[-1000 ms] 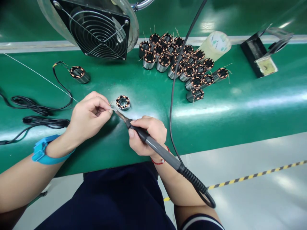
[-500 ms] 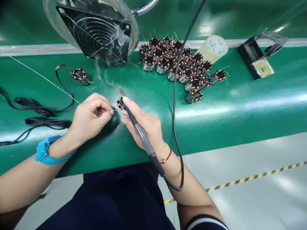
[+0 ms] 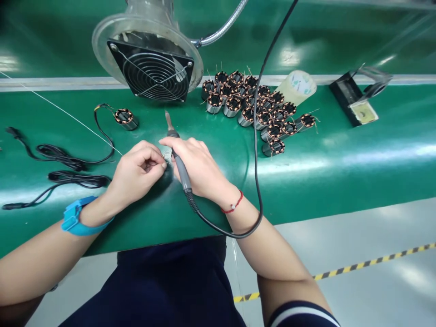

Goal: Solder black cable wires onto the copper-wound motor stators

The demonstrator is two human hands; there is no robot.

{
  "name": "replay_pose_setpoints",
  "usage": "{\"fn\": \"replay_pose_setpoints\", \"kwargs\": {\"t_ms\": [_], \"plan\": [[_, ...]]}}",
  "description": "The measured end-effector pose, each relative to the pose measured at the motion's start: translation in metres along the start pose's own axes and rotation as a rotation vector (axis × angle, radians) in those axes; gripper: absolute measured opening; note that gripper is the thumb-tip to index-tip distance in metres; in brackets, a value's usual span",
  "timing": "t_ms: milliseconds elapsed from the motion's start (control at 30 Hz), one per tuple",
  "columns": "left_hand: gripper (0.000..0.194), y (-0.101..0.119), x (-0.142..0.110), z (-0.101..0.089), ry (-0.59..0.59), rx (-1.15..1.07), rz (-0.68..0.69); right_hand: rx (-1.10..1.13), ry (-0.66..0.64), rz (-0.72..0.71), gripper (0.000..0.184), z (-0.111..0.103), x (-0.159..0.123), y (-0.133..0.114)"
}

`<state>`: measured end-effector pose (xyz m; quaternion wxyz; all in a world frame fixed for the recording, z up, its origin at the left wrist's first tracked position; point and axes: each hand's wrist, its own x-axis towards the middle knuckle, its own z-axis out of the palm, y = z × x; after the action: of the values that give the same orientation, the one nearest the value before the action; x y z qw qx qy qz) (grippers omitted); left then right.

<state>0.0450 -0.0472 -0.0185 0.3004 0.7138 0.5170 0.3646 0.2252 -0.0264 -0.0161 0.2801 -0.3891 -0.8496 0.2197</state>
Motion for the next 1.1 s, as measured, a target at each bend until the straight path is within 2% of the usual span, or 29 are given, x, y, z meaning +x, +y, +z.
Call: {"fn": "replay_pose_setpoints", "kwargs": {"t_ms": [167, 300, 467, 600, 700, 900, 1100], "plan": [[0.008, -0.004, -0.001, -0.005, -0.021, 0.023, -0.021, 0.025, 0.109, -0.032, 0.035, 0.008, -0.005, 0.005], [0.019, -0.008, 0.000, -0.011, -0.070, -0.096, -0.248, -0.034, 0.131, -0.048, 0.036, 0.012, -0.008, 0.007], [0.016, -0.006, 0.007, -0.020, -0.305, -0.332, -0.552, 0.025, 0.091, 0.003, 0.056, 0.014, -0.007, 0.008], [0.014, -0.003, 0.012, -0.026, -0.237, -0.551, -0.660, 0.022, 0.043, 0.012, 0.055, 0.018, -0.006, 0.009], [0.012, -0.003, 0.014, -0.028, -0.185, -0.622, -0.708, 0.028, 0.031, 0.013, 0.056, 0.018, -0.008, 0.007], [0.014, -0.005, 0.014, -0.021, -0.133, -0.497, -0.688, 0.045, 0.034, -0.027, 0.055, 0.013, -0.009, 0.003], [0.017, -0.004, 0.013, -0.016, -0.176, -0.513, -0.707, 0.037, 0.094, -0.080, 0.047, 0.019, -0.007, 0.003]]}}
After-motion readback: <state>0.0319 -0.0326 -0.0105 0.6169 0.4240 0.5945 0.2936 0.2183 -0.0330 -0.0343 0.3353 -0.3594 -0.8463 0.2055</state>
